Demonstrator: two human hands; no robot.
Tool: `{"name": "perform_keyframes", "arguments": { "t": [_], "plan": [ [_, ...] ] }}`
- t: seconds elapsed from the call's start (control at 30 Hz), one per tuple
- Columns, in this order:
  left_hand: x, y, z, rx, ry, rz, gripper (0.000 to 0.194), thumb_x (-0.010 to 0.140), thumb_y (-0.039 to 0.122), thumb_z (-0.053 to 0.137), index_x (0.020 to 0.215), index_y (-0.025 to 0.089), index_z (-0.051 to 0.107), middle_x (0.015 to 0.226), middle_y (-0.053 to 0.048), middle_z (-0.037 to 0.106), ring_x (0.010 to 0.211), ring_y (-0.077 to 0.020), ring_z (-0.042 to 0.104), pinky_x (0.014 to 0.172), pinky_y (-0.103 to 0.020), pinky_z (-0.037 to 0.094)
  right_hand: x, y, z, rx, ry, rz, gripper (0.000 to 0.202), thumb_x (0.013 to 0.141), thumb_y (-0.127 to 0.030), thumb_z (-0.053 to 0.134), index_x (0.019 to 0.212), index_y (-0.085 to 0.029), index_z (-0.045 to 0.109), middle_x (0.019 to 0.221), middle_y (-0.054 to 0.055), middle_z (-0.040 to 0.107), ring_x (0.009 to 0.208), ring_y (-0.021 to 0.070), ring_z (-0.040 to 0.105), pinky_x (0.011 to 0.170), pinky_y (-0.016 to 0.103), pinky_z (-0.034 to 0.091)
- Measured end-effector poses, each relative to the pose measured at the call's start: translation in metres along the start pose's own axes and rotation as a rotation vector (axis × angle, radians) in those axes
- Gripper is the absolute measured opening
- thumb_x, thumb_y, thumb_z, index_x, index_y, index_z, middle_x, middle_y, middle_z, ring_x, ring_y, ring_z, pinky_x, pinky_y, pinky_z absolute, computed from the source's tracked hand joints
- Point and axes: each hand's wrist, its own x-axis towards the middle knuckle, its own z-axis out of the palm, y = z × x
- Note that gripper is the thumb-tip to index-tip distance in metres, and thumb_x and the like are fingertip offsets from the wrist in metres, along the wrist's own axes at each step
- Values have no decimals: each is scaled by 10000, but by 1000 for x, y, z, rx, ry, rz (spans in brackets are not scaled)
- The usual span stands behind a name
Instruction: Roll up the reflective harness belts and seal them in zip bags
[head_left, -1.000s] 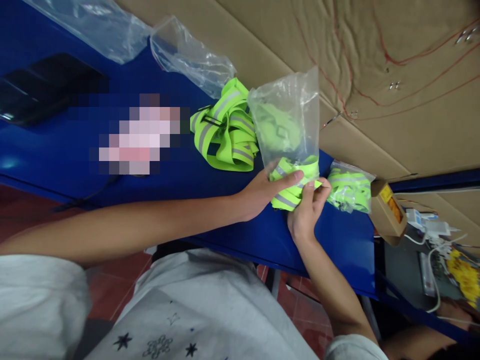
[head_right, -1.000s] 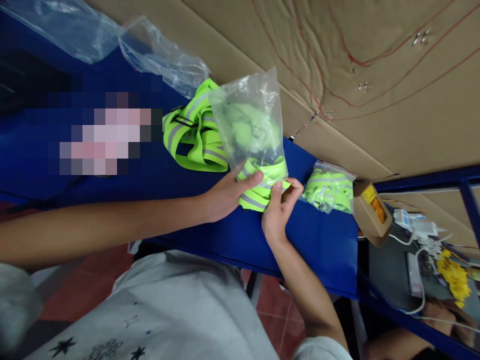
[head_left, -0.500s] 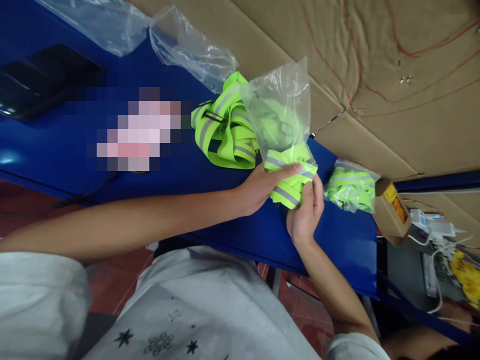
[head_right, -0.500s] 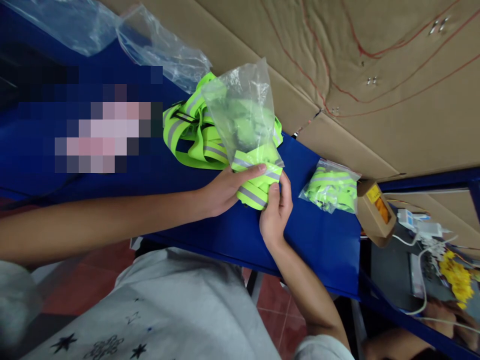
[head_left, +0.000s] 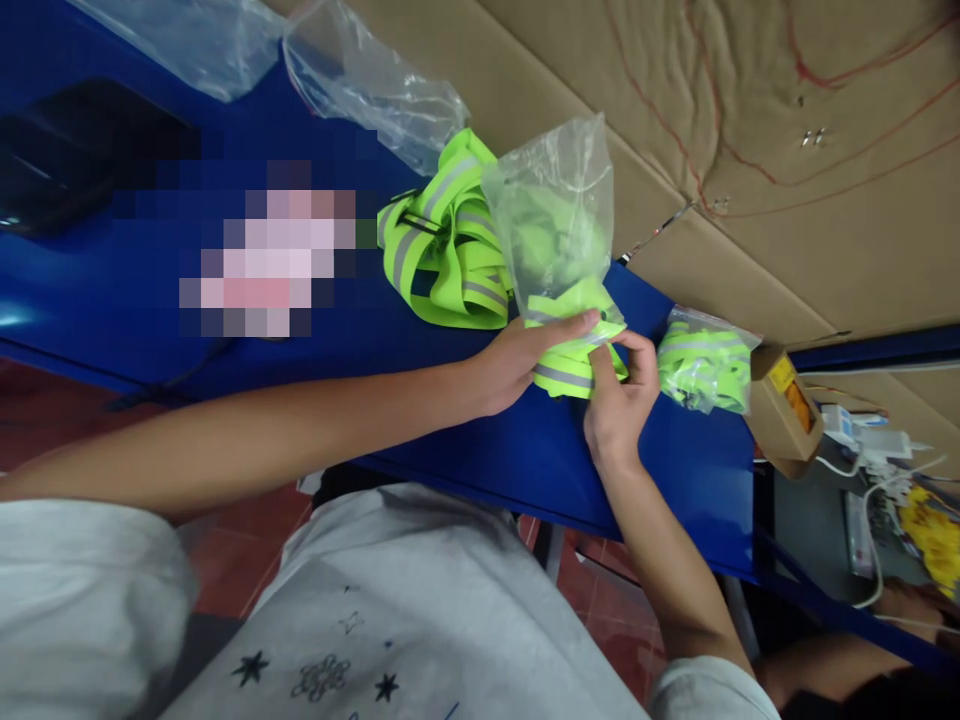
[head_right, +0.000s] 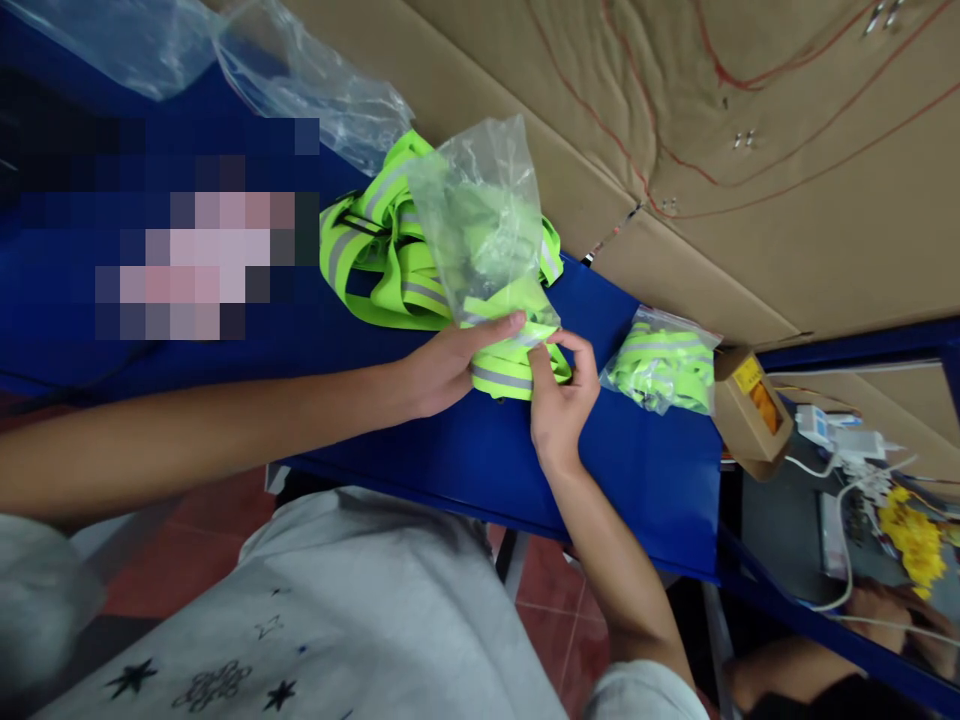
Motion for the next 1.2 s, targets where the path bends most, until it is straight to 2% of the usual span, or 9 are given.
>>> {"name": "perform_keyframes", "arguments": {
  "t": [0.07,0.17,0.27,0.4,0.5,0.67,0.87,1.07,1.2],
  "plan": [
    [1,0,-1,3,36,20,392,770,424,927,1036,174,784,1118,-64,795,1158,-260,717,1060,-382,527,4,3,6,-70,-5,-73,88,870,-323,746,911,-257,704,1008,-7,708,1028,194,662,1013,376,518],
    [1,-1,-3,10,69,60,370,749,375,937,1021,173,787,1195,-74,789,1277,-286,673,1113,-382,505,7,6,20,-30,8,-27,77,838,-310,737,837,-255,682,986,-6,709,1045,209,676,1073,421,519],
    [1,3,-6,17,81,51,367,775,363,911,1060,170,783,1260,-88,774,1326,-301,648,1122,-393,510,2,4,26,-4,-22,-16,115,884,-382,725,921,-274,726,1134,19,709,1199,229,659,1173,461,476],
    [3,17,-10,-1,94,0,298,825,354,858,1063,194,777,1209,-62,785,1253,-315,688,1055,-416,564,-5,-8,15,84,-317,29,441,902,-555,723,1296,-358,707,1555,7,543,1534,257,453,1277,476,391],
    [5,27,-10,-5,36,50,243,863,324,813,1065,195,772,1177,-46,790,1248,-333,695,1063,-441,565,1,-15,6,161,-463,73,689,835,-574,805,1457,-374,587,1611,8,510,1561,276,424,1253,499,432],
    [1,30,-4,35,-54,82,224,877,351,802,1028,187,783,1145,-53,796,1285,-327,682,1138,-461,528,8,-15,11,167,-206,-11,625,793,-408,883,1334,-314,584,1384,60,644,1367,256,610,1174,465,511],
    [-4,14,-1,16,-17,101,271,795,329,892,1006,194,789,1227,-53,783,1372,-303,627,1184,-441,480,3,-7,21,203,-73,71,546,778,-358,878,1231,-287,583,1255,53,665,1231,247,675,1113,456,555],
    [3,20,-9,72,28,75,319,783,330,888,1046,178,788,1214,-83,784,1287,-316,671,1067,-413,535,-4,-12,25,119,-99,-21,516,849,-433,815,1259,-292,535,1256,58,658,1179,226,686,1067,432,579],
    [4,29,-13,93,-17,93,296,821,389,860,1015,178,787,1179,-88,782,1220,-290,699,1024,-387,544,-5,-16,22,162,-132,-49,419,911,-429,756,1217,-289,506,1060,13,649,1009,176,698,976,369,596]
  ]
}}
